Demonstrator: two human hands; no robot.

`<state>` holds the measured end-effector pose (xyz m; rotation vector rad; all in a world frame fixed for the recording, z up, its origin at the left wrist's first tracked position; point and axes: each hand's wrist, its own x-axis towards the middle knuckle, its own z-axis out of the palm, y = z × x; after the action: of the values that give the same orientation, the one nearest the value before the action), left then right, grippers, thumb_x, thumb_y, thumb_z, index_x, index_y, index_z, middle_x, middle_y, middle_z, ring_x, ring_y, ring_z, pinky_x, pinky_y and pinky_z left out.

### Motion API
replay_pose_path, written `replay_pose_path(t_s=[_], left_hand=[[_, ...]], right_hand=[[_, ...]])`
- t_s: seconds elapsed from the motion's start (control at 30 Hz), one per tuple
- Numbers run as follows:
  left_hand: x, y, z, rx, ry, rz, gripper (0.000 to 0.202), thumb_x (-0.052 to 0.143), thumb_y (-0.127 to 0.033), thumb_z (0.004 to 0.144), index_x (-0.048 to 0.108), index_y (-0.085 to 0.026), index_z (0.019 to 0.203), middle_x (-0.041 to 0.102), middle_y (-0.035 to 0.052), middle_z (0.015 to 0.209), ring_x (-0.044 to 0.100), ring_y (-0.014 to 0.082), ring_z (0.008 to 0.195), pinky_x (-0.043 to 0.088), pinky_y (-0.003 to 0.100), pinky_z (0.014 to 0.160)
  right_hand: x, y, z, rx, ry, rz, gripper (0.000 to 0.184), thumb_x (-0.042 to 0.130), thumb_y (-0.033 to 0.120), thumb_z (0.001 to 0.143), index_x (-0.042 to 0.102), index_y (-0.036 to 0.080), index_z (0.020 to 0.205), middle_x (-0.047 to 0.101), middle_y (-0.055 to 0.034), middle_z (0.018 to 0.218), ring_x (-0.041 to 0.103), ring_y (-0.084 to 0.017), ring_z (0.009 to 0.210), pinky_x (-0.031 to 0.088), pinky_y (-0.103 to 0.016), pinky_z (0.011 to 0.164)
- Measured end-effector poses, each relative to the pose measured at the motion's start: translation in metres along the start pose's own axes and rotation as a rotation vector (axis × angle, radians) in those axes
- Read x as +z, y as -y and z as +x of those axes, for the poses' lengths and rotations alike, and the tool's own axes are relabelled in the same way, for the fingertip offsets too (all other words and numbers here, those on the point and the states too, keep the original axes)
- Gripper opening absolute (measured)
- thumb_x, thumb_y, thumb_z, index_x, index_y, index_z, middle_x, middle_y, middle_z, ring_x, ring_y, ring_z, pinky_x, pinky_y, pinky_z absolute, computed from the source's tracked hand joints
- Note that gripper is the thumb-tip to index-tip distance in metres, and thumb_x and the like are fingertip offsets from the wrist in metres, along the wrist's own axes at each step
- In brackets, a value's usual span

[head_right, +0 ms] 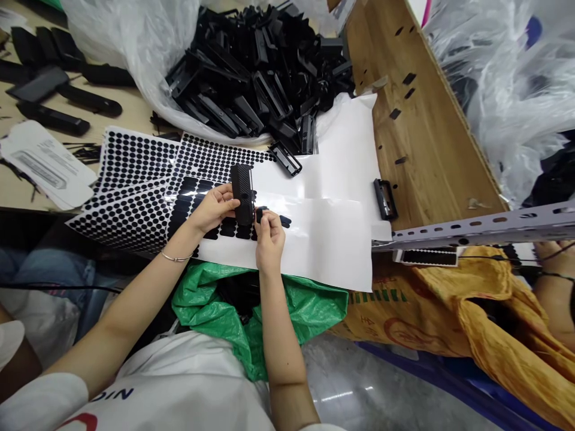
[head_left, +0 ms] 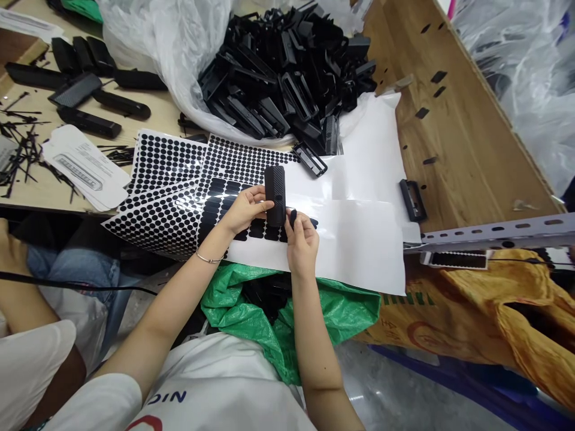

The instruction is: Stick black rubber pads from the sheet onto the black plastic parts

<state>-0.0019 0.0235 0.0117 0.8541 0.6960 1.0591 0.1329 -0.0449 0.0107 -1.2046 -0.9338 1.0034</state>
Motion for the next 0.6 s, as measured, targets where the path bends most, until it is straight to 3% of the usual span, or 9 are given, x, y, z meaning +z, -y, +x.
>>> replay_pose_path(t_s=[0.3,0.6], left_hand=[[0.001,0.001,-0.001,0.010,-0.016,-0.004,0.044,0.086,-0.037,0.056,0.057,-0.016,0.082,0.067,-0.0023,0.070,0.065,0.0113,0.062,0.056,0.021,0.057],[0.001,-0.001,-0.001,0.003,-0.019,-0.004,0.044,0.086,-0.037,0.056,0.057,-0.016,0.082,0.067,-0.0024,0.072,0.066,0.0119,0.065,0.056,0.021,0.058]], right_hand=[[0.011,0.006,-0.004,-0.115,-0.074,-0.100,0.015,0.062,0.033,0.084,0.059,0.020,0.078,0.060,-0.0054,0.097,0.059,-0.020,0.106,0.043,-0.041,0.102],[0.012,0.006,-0.003,-0.128,-0.080,-0.105,0.013,0.061,0.032,0.084,0.060,0.020,0.079,0.060,-0.0054,0.097,0.059,-0.020,0.106,0.043,-0.042,0.102]])
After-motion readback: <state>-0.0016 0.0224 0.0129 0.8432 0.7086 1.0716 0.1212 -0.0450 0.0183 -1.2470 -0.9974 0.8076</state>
